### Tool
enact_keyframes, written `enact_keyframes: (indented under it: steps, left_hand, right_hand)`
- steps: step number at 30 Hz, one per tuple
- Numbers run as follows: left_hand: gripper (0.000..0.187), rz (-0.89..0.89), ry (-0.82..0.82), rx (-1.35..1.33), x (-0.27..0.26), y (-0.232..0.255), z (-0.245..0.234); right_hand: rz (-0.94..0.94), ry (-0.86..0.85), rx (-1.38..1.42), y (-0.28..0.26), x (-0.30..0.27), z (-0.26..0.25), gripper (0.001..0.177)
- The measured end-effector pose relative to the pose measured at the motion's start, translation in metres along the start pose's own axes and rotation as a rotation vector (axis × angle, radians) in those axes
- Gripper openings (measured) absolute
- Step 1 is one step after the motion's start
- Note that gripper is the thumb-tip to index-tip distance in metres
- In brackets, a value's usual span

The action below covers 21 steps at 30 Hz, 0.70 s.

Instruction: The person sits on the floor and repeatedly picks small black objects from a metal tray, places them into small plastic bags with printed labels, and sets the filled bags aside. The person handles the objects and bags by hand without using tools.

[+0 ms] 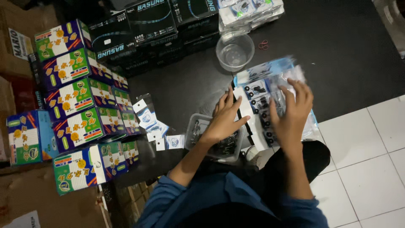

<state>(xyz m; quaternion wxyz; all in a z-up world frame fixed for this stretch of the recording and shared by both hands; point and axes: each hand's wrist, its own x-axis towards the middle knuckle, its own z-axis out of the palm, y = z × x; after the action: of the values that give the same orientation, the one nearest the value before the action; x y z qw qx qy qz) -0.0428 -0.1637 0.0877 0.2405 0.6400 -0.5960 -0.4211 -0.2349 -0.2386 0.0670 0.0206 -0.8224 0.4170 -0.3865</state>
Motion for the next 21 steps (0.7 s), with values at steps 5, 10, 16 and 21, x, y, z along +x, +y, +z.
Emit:
enact_keyframes:
  steps: [5,10,16,21]
  left_hand:
    - [0.083,0.063,0.035,-0.031,-0.001,-0.016,0.012]
    - [0.084,0.082,0.048,-0.2,-0.022,-0.013,0.008]
    - [0.068,0.055,0.244,0.222,-0.059,-0.075,0.016]
    - [0.055,0.065,0.462,0.433,-0.099,-0.15,0.032]
  right_hand:
    - [0.077,0.048,0.147,-0.035,-0.029,-0.014,0.03]
    - [0.143,0.124,0.195,-0.057,-0.074,-0.014,0.024]
    - [0.113,-0.058,0.431,-0.089,-0.112,-0.001,0.028]
    - [0.03,-0.374,0.488,-0.102,-0.123,0.017,0.029]
